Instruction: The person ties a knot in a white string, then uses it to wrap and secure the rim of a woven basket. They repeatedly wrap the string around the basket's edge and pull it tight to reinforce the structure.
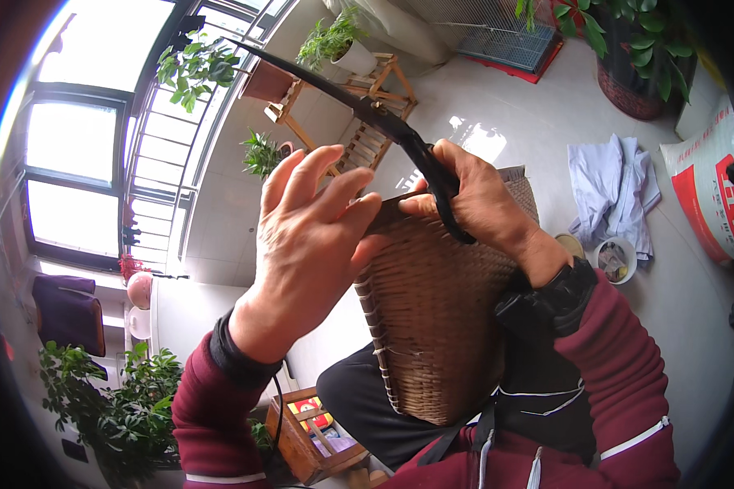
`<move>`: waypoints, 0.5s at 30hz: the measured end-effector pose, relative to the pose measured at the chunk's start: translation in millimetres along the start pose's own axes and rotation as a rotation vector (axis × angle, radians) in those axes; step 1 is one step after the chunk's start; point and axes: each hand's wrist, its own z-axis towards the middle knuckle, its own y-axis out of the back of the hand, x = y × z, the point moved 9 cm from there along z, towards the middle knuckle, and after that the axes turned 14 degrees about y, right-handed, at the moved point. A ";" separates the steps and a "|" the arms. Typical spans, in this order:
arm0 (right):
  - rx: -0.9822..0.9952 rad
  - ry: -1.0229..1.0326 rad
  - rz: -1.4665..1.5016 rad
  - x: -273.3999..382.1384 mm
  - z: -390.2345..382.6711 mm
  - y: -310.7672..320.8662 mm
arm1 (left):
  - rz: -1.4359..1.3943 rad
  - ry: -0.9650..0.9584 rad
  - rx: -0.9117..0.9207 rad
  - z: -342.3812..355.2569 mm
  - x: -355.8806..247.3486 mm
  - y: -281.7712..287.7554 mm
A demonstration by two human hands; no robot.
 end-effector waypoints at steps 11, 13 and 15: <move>0.004 0.014 -0.064 -1.4 1.0 6.4 | -0.529 -0.256 0.205 -72.4 -54.1 2.0; 0.008 0.016 -0.089 -0.6 0.7 6.6 | -0.665 -0.013 0.292 -68.6 -29.3 4.0; 0.002 -0.001 -0.051 -1.6 0.2 3.7 | -0.208 0.092 -0.033 -56.9 -1.6 24.6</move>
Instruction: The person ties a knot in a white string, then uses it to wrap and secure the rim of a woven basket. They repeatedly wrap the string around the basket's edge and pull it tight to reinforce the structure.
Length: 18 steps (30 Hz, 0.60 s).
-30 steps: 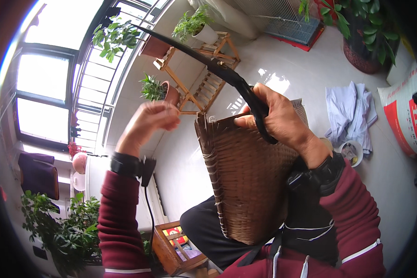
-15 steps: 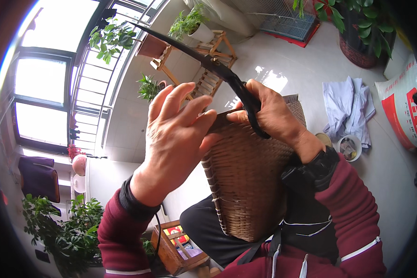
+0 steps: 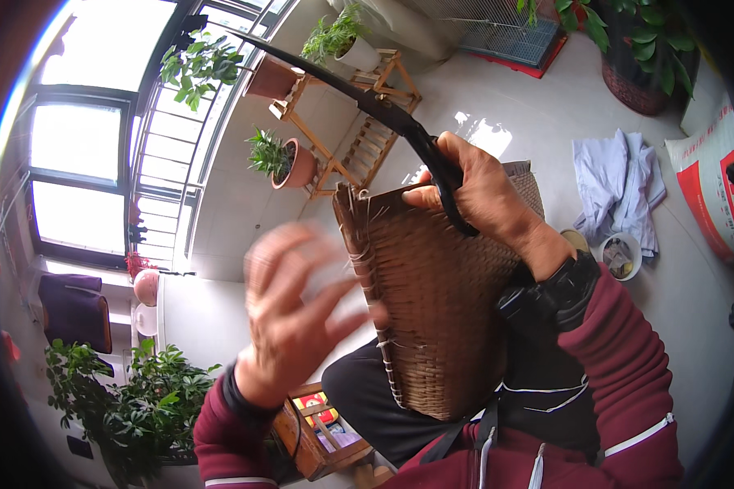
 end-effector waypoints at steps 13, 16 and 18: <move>-0.005 -0.017 0.068 -5.7 -0.7 -4.3 | -0.312 0.136 -0.150 28.2 44.2 -13.7; -0.025 0.050 -0.017 -0.6 1.9 -1.7 | -1.147 0.216 -0.378 21.5 97.0 23.8; -0.020 0.010 0.023 -3.0 0.5 -3.7 | -1.574 0.395 -0.481 22.8 137.1 21.7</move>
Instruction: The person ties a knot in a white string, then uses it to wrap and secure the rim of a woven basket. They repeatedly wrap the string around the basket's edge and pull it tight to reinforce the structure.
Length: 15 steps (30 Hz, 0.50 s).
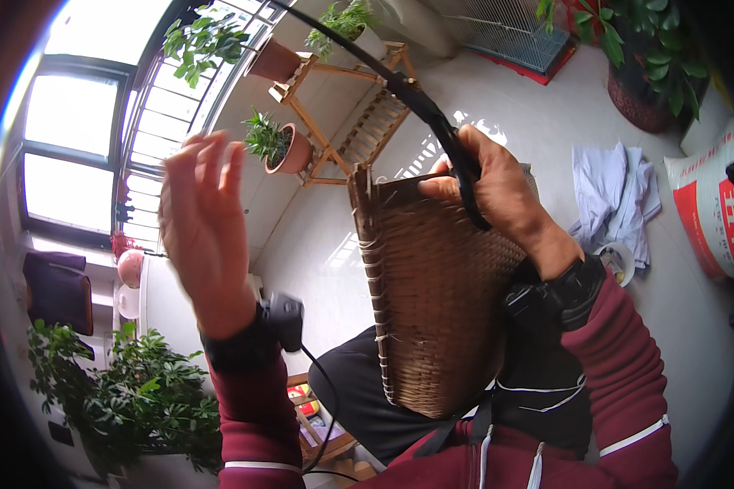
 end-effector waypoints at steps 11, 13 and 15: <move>-0.013 -0.023 -0.028 -2.4 -1.3 -1.3 | 0.171 0.441 0.039 -58.9 121.9 4.1; -0.013 -0.023 -0.043 -3.1 -1.9 -0.8 | 0.193 0.409 -0.025 -51.6 123.9 9.4; -0.018 -0.023 -0.011 -3.5 -2.3 -0.8 | 0.200 0.531 -0.122 -41.9 137.6 24.4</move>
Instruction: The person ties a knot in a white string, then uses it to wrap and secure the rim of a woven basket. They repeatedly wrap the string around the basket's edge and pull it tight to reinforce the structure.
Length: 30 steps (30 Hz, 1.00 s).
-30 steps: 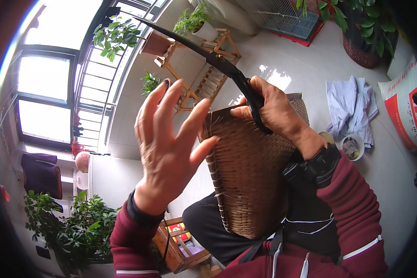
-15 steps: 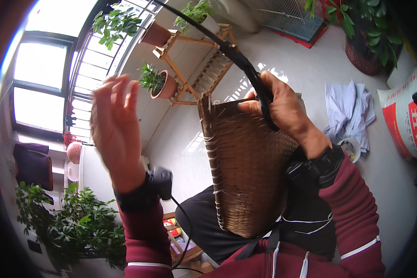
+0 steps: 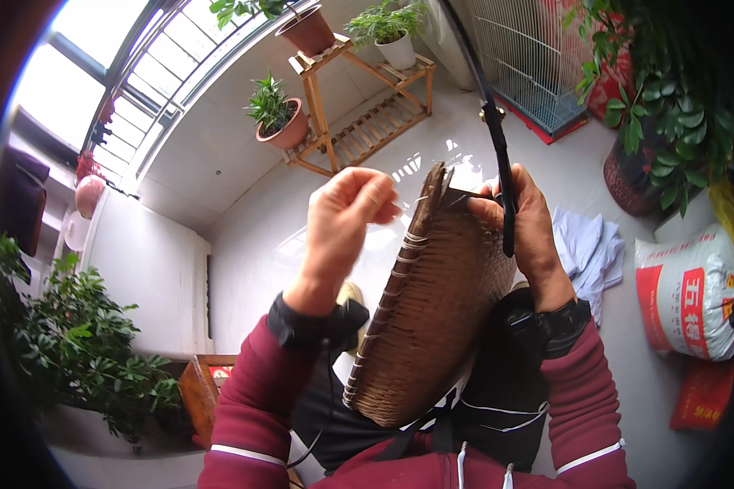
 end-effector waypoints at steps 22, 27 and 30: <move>-0.058 0.062 -0.217 19.1 3.9 28.5 | 0.006 0.172 0.516 -43.5 69.1 -57.1; -0.102 0.089 -0.891 85.6 -42.1 128.1 | 0.171 0.047 0.674 -26.7 10.3 -58.8; -0.307 -0.153 -0.945 78.5 -131.6 212.3 | 0.756 -0.109 0.556 -28.7 -0.7 -54.6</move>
